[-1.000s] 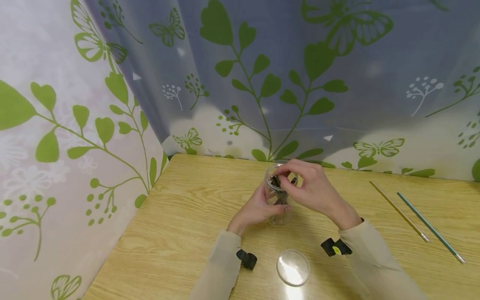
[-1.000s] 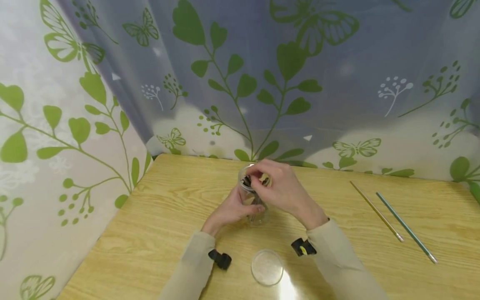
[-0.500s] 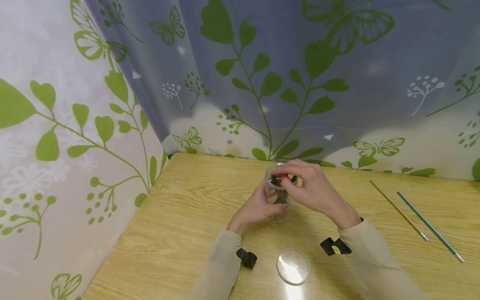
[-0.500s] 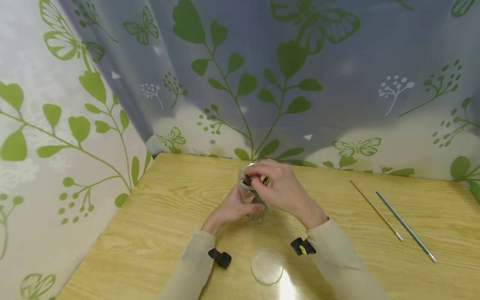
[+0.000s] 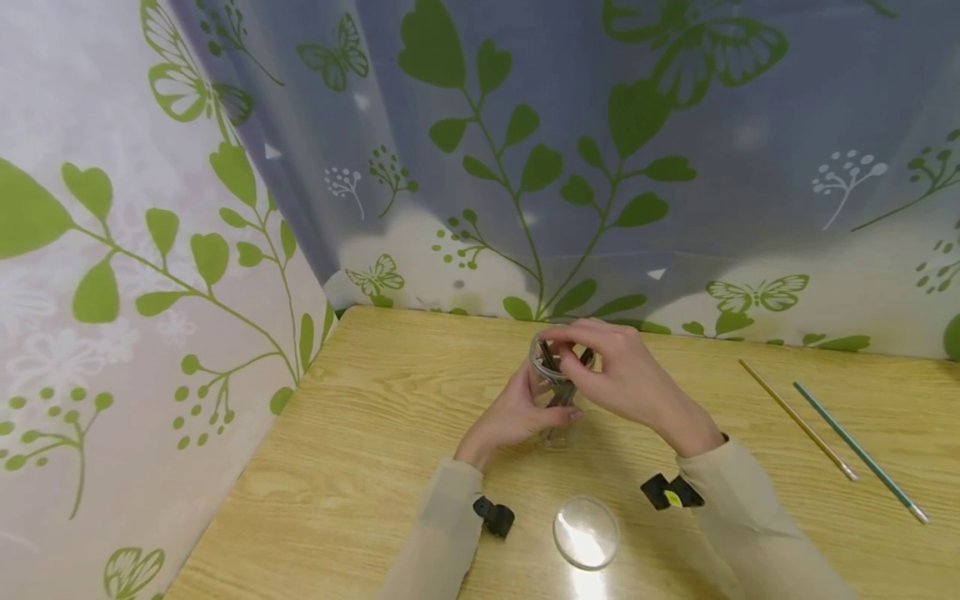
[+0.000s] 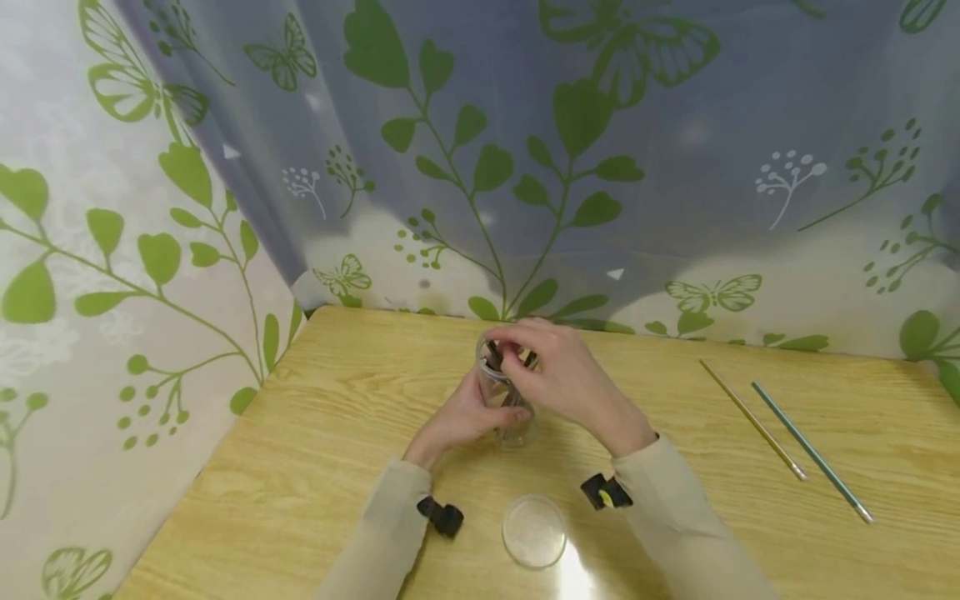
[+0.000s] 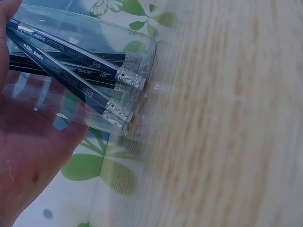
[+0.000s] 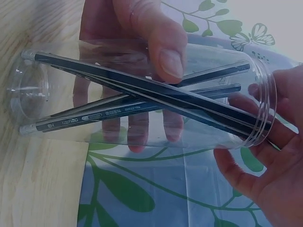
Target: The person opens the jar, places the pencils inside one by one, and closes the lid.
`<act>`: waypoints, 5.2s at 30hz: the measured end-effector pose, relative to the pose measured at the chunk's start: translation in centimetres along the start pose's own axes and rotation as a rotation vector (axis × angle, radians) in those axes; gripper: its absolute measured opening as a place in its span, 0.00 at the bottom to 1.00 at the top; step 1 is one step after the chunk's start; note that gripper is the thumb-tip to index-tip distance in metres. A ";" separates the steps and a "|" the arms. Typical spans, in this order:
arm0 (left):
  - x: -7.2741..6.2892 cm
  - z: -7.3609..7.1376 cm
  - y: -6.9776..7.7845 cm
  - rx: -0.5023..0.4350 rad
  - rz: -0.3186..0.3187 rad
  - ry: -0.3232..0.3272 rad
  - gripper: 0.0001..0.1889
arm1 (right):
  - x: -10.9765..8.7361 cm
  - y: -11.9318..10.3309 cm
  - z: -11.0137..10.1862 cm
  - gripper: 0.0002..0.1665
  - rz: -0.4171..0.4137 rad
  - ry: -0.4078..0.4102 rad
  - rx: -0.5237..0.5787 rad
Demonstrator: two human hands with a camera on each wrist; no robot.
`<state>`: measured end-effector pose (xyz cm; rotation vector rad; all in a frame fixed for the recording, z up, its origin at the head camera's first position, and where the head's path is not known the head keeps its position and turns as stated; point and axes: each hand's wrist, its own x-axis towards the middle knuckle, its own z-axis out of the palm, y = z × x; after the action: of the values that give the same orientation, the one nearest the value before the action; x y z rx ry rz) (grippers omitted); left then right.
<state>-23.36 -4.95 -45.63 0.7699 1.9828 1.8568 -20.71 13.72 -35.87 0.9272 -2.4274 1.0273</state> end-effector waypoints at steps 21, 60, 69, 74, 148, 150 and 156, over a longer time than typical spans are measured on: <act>0.2 0.2 -0.2 0.009 -0.007 0.020 0.42 | -1.2 1.2 -0.5 0.20 -0.145 0.216 0.020; 0.1 0.4 0.0 0.030 -0.022 0.041 0.41 | -10.0 5.8 -5.4 0.29 0.055 0.296 -0.120; 0.2 0.4 0.0 0.040 -0.019 0.050 0.41 | -11.8 7.1 -6.0 0.27 0.113 0.293 -0.159; 0.1 0.4 0.0 0.036 -0.018 0.049 0.41 | -12.6 7.5 -6.2 0.26 0.148 0.295 -0.176; 0.3 0.2 -0.4 0.034 -0.005 0.037 0.42 | -19.6 15.3 -11.6 0.19 0.652 -0.312 -0.421; 0.3 0.2 -0.5 0.037 -0.001 0.038 0.41 | -19.7 15.3 -11.6 0.19 0.643 -0.298 -0.423; 0.3 0.3 -0.5 0.033 0.002 0.037 0.41 | -19.7 15.2 -11.7 0.24 0.666 -0.299 -0.421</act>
<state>-23.54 -4.56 -46.08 0.7520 2.0412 1.8562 -16.09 38.77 -46.11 0.1239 -3.1291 0.5207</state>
